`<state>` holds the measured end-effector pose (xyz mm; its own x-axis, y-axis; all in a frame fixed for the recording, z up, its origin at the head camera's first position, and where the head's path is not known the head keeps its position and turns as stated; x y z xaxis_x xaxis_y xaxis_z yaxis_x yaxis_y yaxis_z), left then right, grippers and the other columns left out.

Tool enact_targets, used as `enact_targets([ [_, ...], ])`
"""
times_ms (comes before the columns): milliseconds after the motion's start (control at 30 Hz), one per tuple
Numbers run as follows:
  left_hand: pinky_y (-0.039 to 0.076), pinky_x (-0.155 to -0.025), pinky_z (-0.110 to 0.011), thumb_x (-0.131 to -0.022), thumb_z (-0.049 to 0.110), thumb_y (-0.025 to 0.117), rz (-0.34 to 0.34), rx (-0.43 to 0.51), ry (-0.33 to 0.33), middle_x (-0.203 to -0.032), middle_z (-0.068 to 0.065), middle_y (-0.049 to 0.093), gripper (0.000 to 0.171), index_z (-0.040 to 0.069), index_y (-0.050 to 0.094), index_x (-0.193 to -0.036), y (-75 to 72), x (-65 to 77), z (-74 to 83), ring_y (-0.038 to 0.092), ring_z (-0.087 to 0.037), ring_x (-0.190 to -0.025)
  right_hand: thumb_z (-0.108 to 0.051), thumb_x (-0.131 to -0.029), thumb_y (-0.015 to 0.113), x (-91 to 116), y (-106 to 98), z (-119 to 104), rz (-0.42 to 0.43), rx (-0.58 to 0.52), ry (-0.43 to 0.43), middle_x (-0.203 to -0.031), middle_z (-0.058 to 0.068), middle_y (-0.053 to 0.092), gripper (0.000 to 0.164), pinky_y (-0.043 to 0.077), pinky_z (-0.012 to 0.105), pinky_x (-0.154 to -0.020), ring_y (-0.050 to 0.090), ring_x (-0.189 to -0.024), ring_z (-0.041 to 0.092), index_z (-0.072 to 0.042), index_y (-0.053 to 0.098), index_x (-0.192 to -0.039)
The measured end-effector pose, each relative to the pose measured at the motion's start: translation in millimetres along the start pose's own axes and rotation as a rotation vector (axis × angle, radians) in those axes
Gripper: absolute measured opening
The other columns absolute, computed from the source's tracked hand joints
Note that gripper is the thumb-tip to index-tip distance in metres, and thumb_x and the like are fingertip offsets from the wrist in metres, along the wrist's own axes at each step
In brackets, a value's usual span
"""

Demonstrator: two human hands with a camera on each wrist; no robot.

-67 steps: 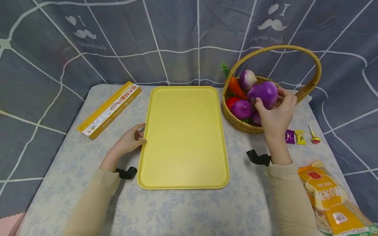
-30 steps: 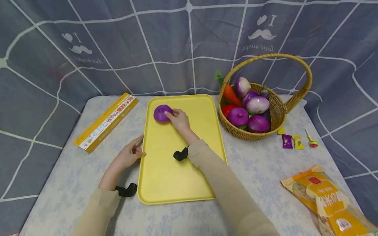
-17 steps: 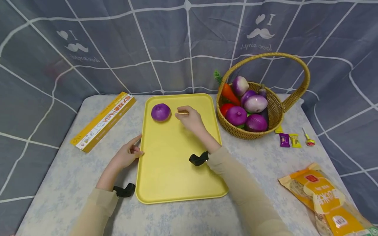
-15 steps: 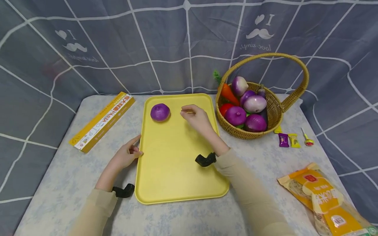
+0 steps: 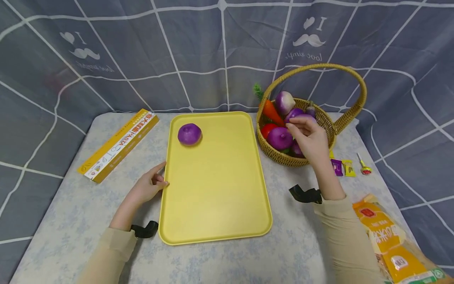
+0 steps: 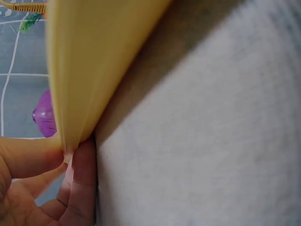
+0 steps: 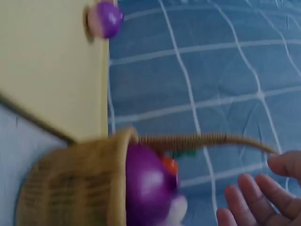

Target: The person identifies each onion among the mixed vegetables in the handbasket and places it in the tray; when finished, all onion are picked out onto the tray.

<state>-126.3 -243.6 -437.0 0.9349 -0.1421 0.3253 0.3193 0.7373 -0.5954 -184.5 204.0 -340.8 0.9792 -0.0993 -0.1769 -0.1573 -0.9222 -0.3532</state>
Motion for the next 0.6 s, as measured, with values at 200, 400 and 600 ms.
enact_targets([
  [200,0.045,-0.071,-0.034,-0.098,0.009,0.058,0.0,0.002,0.007,-0.099,-0.016,0.056,0.07,0.006,0.022,-0.157,-0.5,1.9,-0.3,0.05,-0.021,-0.078,-0.026,-0.091,0.072,-5.2,-34.6,18.7,0.12,0.151,0.024,-0.087,-0.029,0.059,0.039,0.044,0.008,-0.08,0.058,-0.085,-0.008,-0.001,0.067,-0.119],
  [400,0.045,-0.071,-0.034,-0.098,0.01,0.058,0.004,0.009,0.01,-0.1,-0.016,0.057,0.07,0.006,0.021,-0.158,-0.3,3.0,-1.2,0.05,-0.021,-0.079,-0.037,-0.09,0.072,-10.9,-47.6,30.8,0.12,0.218,0.093,-0.094,-0.024,0.058,0.049,0.042,0.008,-0.081,0.054,-0.089,-0.009,-0.003,0.063,-0.125],
  [600,0.045,-0.07,-0.034,-0.099,0.01,0.058,-0.002,0.02,0.019,-0.101,-0.017,0.057,0.07,0.007,0.021,-0.158,0.0,3.0,-1.6,0.05,-0.021,-0.079,-0.035,-0.089,0.072,-21.0,-47.2,43.5,0.116,0.23,0.125,-0.115,-0.007,0.053,0.058,0.044,0.016,-0.09,0.055,-0.109,0.011,-0.002,0.057,-0.133],
])
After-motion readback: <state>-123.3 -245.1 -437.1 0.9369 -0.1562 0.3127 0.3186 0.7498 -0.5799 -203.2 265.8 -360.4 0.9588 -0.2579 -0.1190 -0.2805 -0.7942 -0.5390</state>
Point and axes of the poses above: each hand's wrist, its own x-axis away from the middle knuckle, its own y-axis out of the palm, z = x × y, the point moved 1 cm from there along -x, towards the middle knuckle
